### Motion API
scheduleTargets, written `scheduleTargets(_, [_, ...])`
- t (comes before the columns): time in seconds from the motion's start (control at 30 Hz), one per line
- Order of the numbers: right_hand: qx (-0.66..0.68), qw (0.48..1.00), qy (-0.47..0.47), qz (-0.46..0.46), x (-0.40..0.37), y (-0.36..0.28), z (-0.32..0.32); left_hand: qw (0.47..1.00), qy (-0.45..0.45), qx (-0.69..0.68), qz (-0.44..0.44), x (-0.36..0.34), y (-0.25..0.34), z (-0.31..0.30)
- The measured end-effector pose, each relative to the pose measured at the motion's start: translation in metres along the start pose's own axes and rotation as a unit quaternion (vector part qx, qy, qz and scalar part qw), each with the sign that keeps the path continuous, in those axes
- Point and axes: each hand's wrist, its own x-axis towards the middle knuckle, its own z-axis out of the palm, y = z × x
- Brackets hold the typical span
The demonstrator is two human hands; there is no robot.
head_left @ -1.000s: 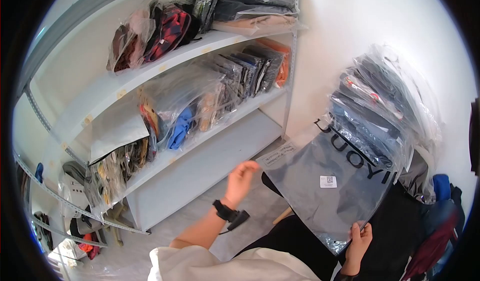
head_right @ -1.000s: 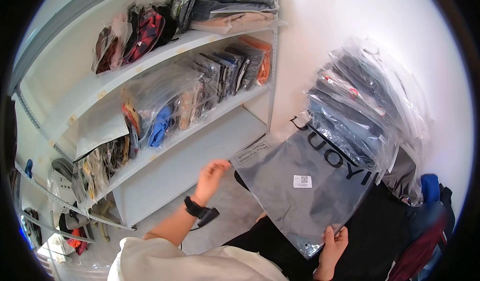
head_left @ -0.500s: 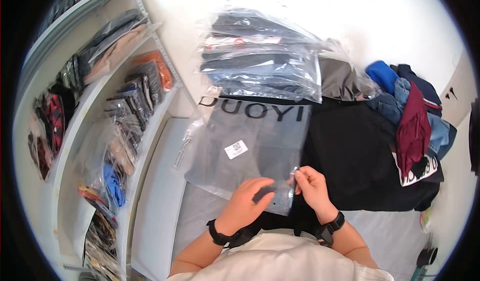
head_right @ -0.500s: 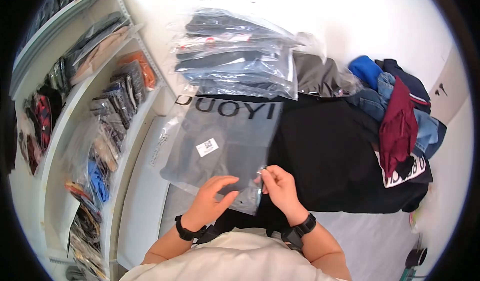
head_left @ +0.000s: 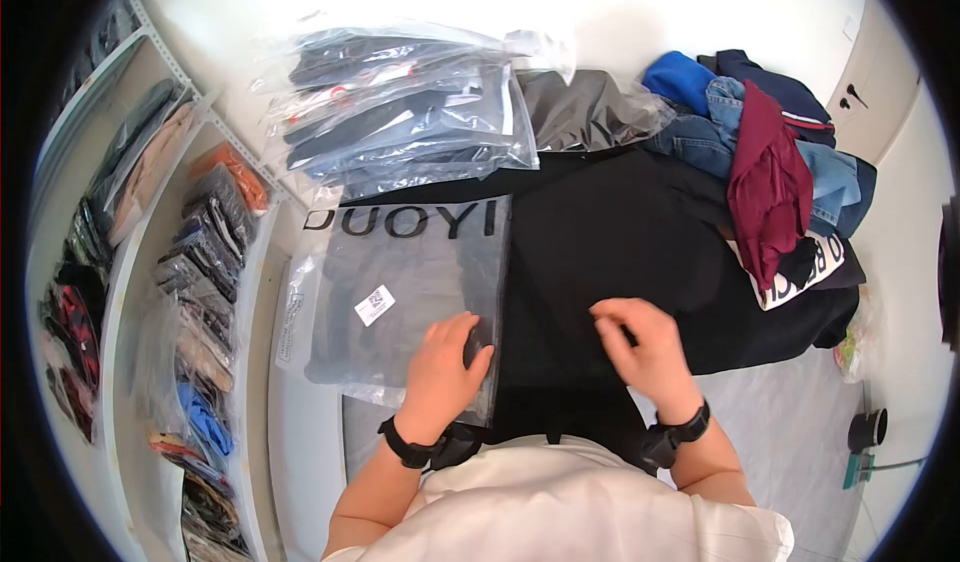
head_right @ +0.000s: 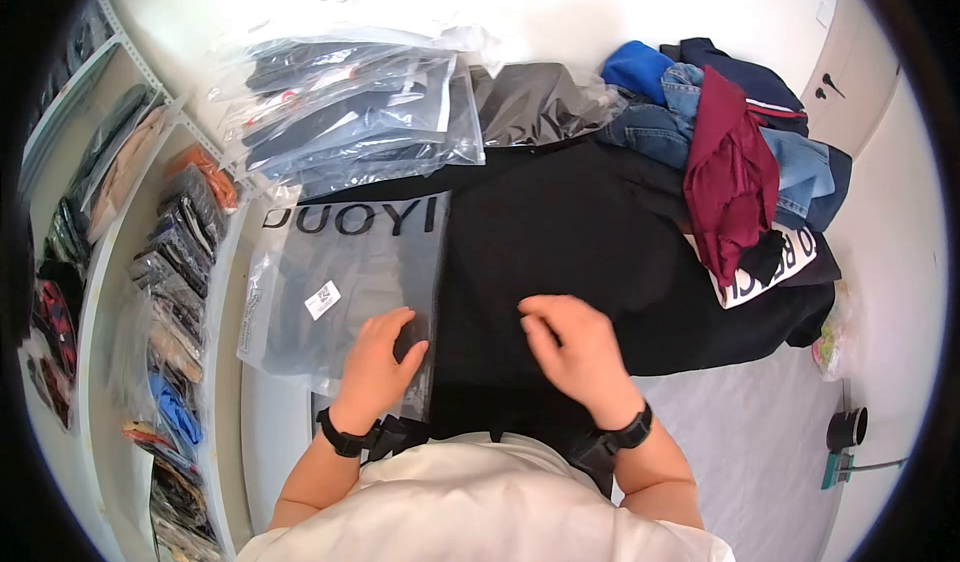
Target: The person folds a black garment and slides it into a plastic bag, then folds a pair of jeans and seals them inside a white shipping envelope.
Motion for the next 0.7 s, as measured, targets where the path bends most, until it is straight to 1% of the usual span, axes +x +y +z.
scheduleTargets(0.03, [-0.041, 0.999, 0.029, 0.009, -0.002, 0.008, -0.014, 1.000, -0.003, 0.000, 0.002, 0.003, 0.006, -0.002])
scheduleTargets(0.1, [-0.115, 0.993, 0.021, -0.018, -0.009, 0.028, -0.037, 0.998, -0.047, -0.029, 0.007, 0.010, 0.016, -0.006])
scheduleTargets(0.13, [-0.159, 0.987, -0.015, -0.024, -0.013, 0.033, -0.048, 0.998, -0.048, -0.028, 0.010, 0.015, 0.022, -0.006])
scheduleTargets(0.17, [-0.202, 0.978, -0.052, -0.029, -0.017, 0.036, -0.055, 0.995, -0.078, -0.038, 0.043, 0.020, 0.027, -0.005])
scheduleTargets(0.2, [-0.203, 0.978, -0.049, -0.027, -0.021, 0.039, -0.059, 0.990, -0.108, -0.049, 0.076, 0.025, 0.032, -0.003])
scheduleTargets(0.23, [-0.237, 0.967, -0.093, -0.016, -0.025, 0.043, -0.061, 0.989, -0.111, -0.048, 0.080, 0.032, 0.036, -0.001])
scheduleTargets(0.27, [-0.271, 0.953, -0.136, -0.005, -0.029, 0.046, -0.064, 0.983, -0.143, -0.061, 0.099, 0.040, 0.040, 0.002])
scheduleTargets(0.3, [-0.272, 0.953, -0.132, -0.001, -0.028, 0.051, -0.066, 0.975, -0.176, -0.073, 0.118, 0.046, 0.045, 0.006])
scheduleTargets(0.33, [-0.276, 0.952, -0.134, -0.020, -0.024, 0.057, -0.067, 0.974, -0.178, -0.072, 0.123, 0.051, 0.054, 0.008])
scheduleTargets(0.37, [-0.279, 0.950, -0.136, -0.040, -0.019, 0.062, -0.070, 0.970, -0.182, -0.054, 0.154, 0.055, 0.064, 0.011])
scheduleTargets(0.4, [-0.286, 0.948, -0.135, -0.036, -0.013, 0.066, -0.073, 0.964, -0.185, -0.035, 0.185, 0.058, 0.074, 0.016])
scheduleTargets(0.43, [-0.288, 0.948, -0.129, -0.035, -0.007, 0.073, -0.077, 0.959, -0.179, -0.012, 0.217, 0.056, 0.078, 0.026])
scheduleTargets(0.5, [-0.259, 0.955, -0.138, -0.044, 0.002, 0.093, -0.083, 0.954, -0.169, 0.024, 0.245, 0.052, 0.099, 0.038])
scheduleTargets(0.53, [-0.262, 0.955, -0.131, -0.053, 0.004, 0.102, -0.084, 0.948, -0.155, 0.022, 0.276, 0.049, 0.103, 0.047])
scheduleTargets(0.57, [-0.263, 0.954, -0.129, -0.056, 0.007, 0.105, -0.089, 0.944, -0.135, 0.067, 0.293, 0.043, 0.108, 0.053])
scheduleTargets(0.63, [-0.214, 0.964, -0.145, -0.059, 0.009, 0.111, -0.096, 0.949, -0.103, 0.130, 0.267, 0.035, 0.115, 0.067])
scheduleTargets(0.67, [-0.214, 0.964, -0.146, -0.062, 0.010, 0.110, -0.098, 0.950, -0.101, 0.130, 0.267, 0.032, 0.112, 0.076])
scheduleTargets(0.7, [-0.215, 0.965, -0.142, -0.050, 0.009, 0.108, -0.101, 0.956, -0.093, 0.137, 0.244, 0.031, 0.108, 0.087])
